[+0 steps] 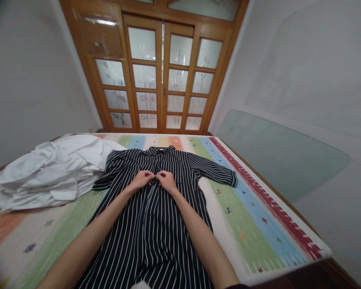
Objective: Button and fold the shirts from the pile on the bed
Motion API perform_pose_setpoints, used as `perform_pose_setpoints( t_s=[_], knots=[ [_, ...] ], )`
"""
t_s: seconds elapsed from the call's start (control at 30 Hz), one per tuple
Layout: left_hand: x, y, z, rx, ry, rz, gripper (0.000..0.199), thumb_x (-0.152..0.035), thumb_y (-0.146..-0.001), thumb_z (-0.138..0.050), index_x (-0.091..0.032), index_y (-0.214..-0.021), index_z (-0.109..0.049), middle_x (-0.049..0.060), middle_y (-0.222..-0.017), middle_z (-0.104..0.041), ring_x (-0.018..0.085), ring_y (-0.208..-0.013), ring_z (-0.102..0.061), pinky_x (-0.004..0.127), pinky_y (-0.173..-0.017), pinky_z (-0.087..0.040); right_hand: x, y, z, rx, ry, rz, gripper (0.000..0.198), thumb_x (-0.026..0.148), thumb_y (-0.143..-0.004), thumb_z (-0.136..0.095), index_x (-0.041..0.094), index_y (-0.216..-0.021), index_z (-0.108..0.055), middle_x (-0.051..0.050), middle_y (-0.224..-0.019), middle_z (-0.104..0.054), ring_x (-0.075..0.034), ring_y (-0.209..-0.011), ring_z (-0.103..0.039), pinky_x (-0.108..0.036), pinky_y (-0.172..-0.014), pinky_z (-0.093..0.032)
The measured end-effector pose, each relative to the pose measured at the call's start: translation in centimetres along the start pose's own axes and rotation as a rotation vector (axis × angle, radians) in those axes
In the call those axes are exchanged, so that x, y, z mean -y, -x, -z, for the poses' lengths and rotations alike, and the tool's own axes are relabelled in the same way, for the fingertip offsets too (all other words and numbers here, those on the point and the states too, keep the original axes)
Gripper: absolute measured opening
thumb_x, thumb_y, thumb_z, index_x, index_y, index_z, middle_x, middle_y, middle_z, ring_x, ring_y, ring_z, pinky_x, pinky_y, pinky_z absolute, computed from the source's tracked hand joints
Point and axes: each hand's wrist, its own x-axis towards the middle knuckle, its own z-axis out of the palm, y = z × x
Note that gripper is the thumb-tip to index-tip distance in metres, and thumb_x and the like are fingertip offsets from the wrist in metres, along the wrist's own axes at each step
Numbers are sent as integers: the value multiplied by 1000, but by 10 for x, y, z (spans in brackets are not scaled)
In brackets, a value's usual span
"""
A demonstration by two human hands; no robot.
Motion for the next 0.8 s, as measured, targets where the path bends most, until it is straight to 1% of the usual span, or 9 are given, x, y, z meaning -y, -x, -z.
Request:
perform_pose_setpoints(
  t_s=[0.1,0.2,0.27,0.33,0.4,0.5,0.63,0.7,0.8],
  knots=[
    [2,1,-1,-10,91,10,14,-24,-80,-63,-14,-71,-67,2,-65,-66,11,-51,-60,24,-56,-52,1,0,0,4,11,0,15,32,-76,-60,19,-80,-68,4,-48,-56,-12,-38,-50,-22,-35,-37],
    [5,1,-3,-36,165,4,11,-22,-80,-64,-14,-72,-66,2,-66,-66,12,-57,-63,26,-61,-54,1,-1,1,16,-17,-10,19,30,-78,-54,18,-79,-68,4,-49,-57,-11,-37,-49,-22,-35,-37],
    [6,0,-3,-46,187,8,9,-20,-79,-64,-15,-71,-65,1,-67,-66,12,-58,-63,26,-62,-54,1,-1,1,25,-54,-12,21,28,-79,-50,18,-79,-68,2,-57,-62,-10,-38,-50,-21,-34,-36],
    [6,1,-4,-37,196,10,9,-18,-79,-64,-15,-71,-65,1,-67,-66,11,-58,-63,25,-62,-54,0,-1,1,30,-71,-2,19,27,-77,-50,18,-78,-67,1,-64,-66,-9,-39,-51,-19,-33,-35],
    [5,1,-4,-17,196,7,7,-18,-79,-65,-14,-72,-66,1,-68,-67,12,-58,-63,25,-63,-53,0,-1,0,29,-47,12,16,27,-75,-55,18,-79,-66,2,-60,-63,-9,-39,-51,-19,-33,-35],
    [3,2,-4,-35,187,25,5,-18,-76,-68,-14,-73,-66,1,-65,-66,12,-58,-63,25,-63,-52,0,0,0,25,-7,32,14,29,-73,-60,18,-79,-66,4,-51,-58,-10,-37,-49,-19,-33,-35],
    [3,1,-5,-136,139,38,4,-13,-72,-68,-15,-74,-65,0,-62,-66,12,-55,-63,24,-60,-51,0,1,1,41,22,57,18,36,-75,-64,19,-79,-67,5,-48,-56,-11,-37,-49,-20,-34,-37],
    [4,0,-5,-157,84,10,1,-16,-73,-66,-15,-75,-67,1,-63,-68,13,-56,-64,24,-61,-51,-1,2,1,40,21,73,19,37,-75,-65,19,-80,-67,2,-54,-61,-11,-39,-52,-21,-34,-38],
    [4,2,-4,-163,-26,-22,10,-22,-77,-63,-16,-74,-70,3,-65,-70,15,-60,-65,25,-64,-51,-2,2,1,39,18,89,20,38,-75,-65,19,-81,-66,-1,-67,-67,-12,-43,-55,-21,-34,-38]
  ],
)
